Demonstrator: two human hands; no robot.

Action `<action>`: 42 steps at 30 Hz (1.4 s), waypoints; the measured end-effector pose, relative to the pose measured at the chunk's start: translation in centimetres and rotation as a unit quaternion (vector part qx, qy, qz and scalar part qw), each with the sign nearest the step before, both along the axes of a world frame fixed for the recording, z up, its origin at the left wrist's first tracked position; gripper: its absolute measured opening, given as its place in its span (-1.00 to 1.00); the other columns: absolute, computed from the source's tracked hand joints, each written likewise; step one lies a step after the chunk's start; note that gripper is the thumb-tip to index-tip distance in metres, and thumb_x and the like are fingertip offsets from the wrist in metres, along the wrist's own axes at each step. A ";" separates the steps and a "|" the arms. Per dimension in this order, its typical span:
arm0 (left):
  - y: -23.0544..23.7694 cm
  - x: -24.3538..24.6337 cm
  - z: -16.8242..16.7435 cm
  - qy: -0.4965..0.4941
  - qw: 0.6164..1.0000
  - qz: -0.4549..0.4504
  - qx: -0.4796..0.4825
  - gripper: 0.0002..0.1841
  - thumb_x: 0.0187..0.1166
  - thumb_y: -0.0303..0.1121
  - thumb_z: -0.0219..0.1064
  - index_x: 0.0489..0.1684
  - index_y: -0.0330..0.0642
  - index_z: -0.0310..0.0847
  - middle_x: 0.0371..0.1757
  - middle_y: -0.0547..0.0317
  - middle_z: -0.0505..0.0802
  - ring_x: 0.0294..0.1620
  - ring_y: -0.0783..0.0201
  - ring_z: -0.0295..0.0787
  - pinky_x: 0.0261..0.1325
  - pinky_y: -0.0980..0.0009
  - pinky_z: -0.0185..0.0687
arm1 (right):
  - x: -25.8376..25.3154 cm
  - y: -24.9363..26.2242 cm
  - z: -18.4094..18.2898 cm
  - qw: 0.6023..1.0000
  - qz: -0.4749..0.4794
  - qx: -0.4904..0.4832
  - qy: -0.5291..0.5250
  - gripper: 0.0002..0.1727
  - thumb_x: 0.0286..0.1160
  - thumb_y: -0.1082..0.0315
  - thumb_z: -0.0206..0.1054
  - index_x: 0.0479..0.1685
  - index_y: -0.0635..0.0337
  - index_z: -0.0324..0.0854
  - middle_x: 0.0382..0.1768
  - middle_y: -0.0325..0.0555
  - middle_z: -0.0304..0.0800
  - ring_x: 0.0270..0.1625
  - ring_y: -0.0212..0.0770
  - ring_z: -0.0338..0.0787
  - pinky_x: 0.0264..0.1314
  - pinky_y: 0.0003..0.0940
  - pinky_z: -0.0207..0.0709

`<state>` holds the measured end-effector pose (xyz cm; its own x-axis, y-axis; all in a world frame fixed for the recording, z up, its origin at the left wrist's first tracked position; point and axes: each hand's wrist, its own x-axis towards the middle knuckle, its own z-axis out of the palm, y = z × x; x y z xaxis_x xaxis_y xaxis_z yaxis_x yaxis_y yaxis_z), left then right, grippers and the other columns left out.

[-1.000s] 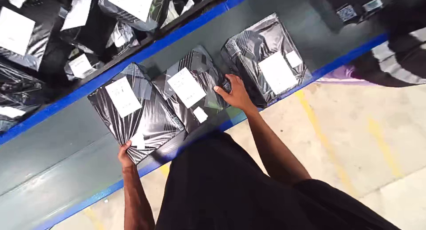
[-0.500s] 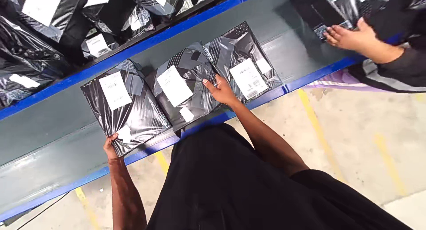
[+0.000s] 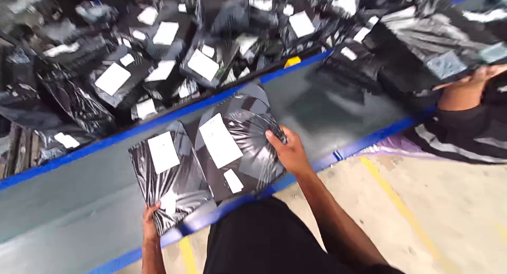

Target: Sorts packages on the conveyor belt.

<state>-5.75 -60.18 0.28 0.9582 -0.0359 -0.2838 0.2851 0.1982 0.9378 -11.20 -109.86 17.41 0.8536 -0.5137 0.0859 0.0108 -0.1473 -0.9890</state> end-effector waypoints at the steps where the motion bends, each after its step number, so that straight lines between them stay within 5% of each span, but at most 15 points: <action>1: -1.0 -0.6 -0.1 0.007 1.000 0.016 -0.002 -0.42 0.36 -0.27 0.40 0.43 -0.14 0.38 -0.06 0.29 0.90 -0.14 0.45 0.89 -0.05 0.38 0.88 | 0.2 -0.6 0.4 0.999 -0.018 0.028 -0.028 -0.74 0.67 0.35 0.32 0.16 0.33 0.65 -0.07 -0.10 0.87 0.01 -0.29 0.86 0.18 -0.26 0.78; 7: -6.5 -1.6 0.1 0.047 0.994 0.089 0.042 -0.40 0.44 -0.42 0.20 0.55 -0.29 0.23 0.03 0.18 0.80 -0.08 0.52 0.81 0.02 0.44 0.80 | 9.7 -5.0 5.5 0.984 -0.115 0.051 -0.128 -0.64 0.65 0.29 0.34 0.29 0.32 0.60 0.05 -0.06 0.85 0.12 -0.26 0.85 0.28 -0.21 0.76; 11: -9.0 -0.9 0.6 0.062 0.991 0.112 0.028 -0.39 0.39 -0.44 0.22 0.52 -0.29 0.26 -0.01 0.14 0.81 -0.13 0.47 0.83 -0.04 0.41 0.82 | 23.6 -5.5 11.3 0.971 -0.106 0.018 -0.215 -0.48 0.66 0.06 0.36 0.48 0.15 0.53 0.26 -0.07 0.77 0.25 -0.24 0.78 0.32 -0.12 0.70; 14: -10.8 0.1 0.2 0.074 0.990 0.118 0.020 -0.38 0.37 -0.44 0.26 0.52 -0.33 0.28 0.01 0.07 0.81 -0.13 0.41 0.84 -0.04 0.36 0.83 | 38.6 -6.2 14.7 0.953 -0.108 0.000 -0.283 -0.51 0.68 0.18 0.31 0.42 0.36 0.55 0.21 0.09 0.78 0.29 -0.16 0.78 0.43 -0.12 0.66; 17: -11.9 1.3 -0.4 0.064 0.990 0.121 0.009 -0.42 0.36 -0.47 0.28 0.46 -0.36 0.30 -0.01 0.07 0.80 -0.11 0.39 0.82 0.00 0.34 0.81 | 51.9 -5.8 14.6 0.975 -0.092 -0.008 -0.202 -0.49 0.72 0.15 0.25 0.45 0.38 0.50 0.25 0.22 0.73 0.36 -0.03 0.71 0.46 -0.04 0.58; 21: -11.5 1.9 -1.3 0.038 0.990 0.137 -0.021 -0.47 0.39 -0.51 0.27 0.40 -0.33 0.31 -0.03 0.15 0.81 -0.09 0.43 0.82 0.04 0.34 0.81 | 59.3 -4.6 6.0 0.984 0.002 -0.156 0.080 -0.36 0.64 0.13 0.30 0.55 0.43 0.41 0.39 0.43 0.61 0.45 0.29 0.64 0.49 0.26 0.48; 23: -10.1 2.0 -1.2 0.043 0.985 0.165 -0.024 -0.53 0.37 -0.52 0.28 0.31 -0.30 0.38 -0.09 0.20 0.83 -0.14 0.43 0.83 0.00 0.36 0.82 | 58.6 -2.9 0.2 0.953 0.093 -0.233 0.169 -0.41 0.49 0.17 0.43 0.38 0.42 0.51 0.18 0.44 0.70 0.16 0.32 0.78 0.17 0.32 0.63; 25: -8.3 1.9 -0.7 0.055 0.979 0.195 -0.020 -0.57 0.34 -0.54 0.27 0.24 -0.29 0.43 -0.18 0.24 0.85 -0.21 0.45 0.84 -0.06 0.38 0.84 | 54.4 -1.8 -3.9 0.940 0.165 -0.259 0.146 -0.35 0.54 0.05 0.43 0.45 0.34 0.49 0.27 0.34 0.71 0.28 0.24 0.76 0.36 0.25 0.60; 28: -4.4 3.1 1.6 0.049 0.975 0.215 0.001 -0.62 0.30 -0.53 0.29 0.14 -0.28 0.49 -0.25 0.26 0.86 -0.27 0.42 0.84 -0.12 0.36 0.84 | 42.2 -1.9 -6.1 0.920 0.186 -0.318 0.134 -0.11 0.39 -0.38 0.37 0.52 0.16 0.51 0.45 0.19 0.62 0.48 0.13 0.65 0.51 0.18 0.53; 31: 0.1 8.0 7.4 0.004 0.980 0.198 0.032 -0.56 0.30 -0.46 0.34 0.23 -0.19 0.47 -0.23 0.34 0.87 -0.26 0.47 0.84 -0.13 0.39 0.84 | 25.9 -1.8 -7.4 0.868 0.191 -0.377 0.259 0.27 -0.01 -0.72 0.31 0.69 0.04 0.39 0.57 0.21 0.52 0.56 0.25 0.56 0.46 0.39 0.50; 34: 3.1 20.0 15.9 -0.112 0.978 0.157 0.076 -0.40 0.28 -0.29 0.41 0.40 -0.13 0.42 -0.13 0.36 0.84 -0.20 0.49 0.83 -0.11 0.44 0.84 | 12.9 0.7 -10.8 0.832 0.248 -0.328 0.373 0.44 -0.22 -0.67 0.51 0.82 0.04 0.22 0.57 0.21 0.54 0.51 0.27 0.62 0.38 0.44 0.55; 36: 4.4 31.0 21.0 -0.193 0.968 0.133 0.084 -0.50 0.42 -0.25 0.37 0.35 -0.15 0.41 -0.15 0.34 0.82 -0.18 0.45 0.81 -0.06 0.37 0.83 | 8.0 4.5 -12.6 0.850 0.250 -0.224 0.407 0.22 0.00 -0.51 0.56 0.73 0.04 0.33 0.30 0.10 0.78 0.30 0.09 0.80 0.32 0.29 0.65; 39: 4.0 46.9 28.1 -0.218 0.968 0.109 0.065 -0.69 0.57 -0.09 0.29 0.15 0.02 0.61 -0.11 0.32 0.84 -0.10 0.35 0.81 0.00 0.22 0.78 | 6.0 10.2 -13.8 0.887 0.200 -0.158 0.385 -0.02 0.29 -0.41 0.45 0.61 0.10 0.45 0.03 0.07 0.89 0.09 0.02 0.88 0.22 0.25 0.69; 42: 2.3 59.4 30.7 -0.191 0.971 0.130 0.060 -0.51 0.41 0.06 0.40 0.23 0.00 0.66 0.04 0.21 0.87 0.06 0.22 0.84 0.09 0.03 0.79 | 6.7 14.9 -14.3 0.912 0.155 -0.177 0.335 -0.12 0.37 -0.36 0.43 0.49 0.18 0.56 -0.02 0.05 0.91 0.06 -0.02 0.90 0.19 0.20 0.72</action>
<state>53.69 -57.85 31.01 0.9666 0.2334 0.1061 -0.1322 0.0989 0.9863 -4.46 -94.94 3.09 0.8752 -0.2790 -0.3952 -0.4830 -0.5509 -0.6806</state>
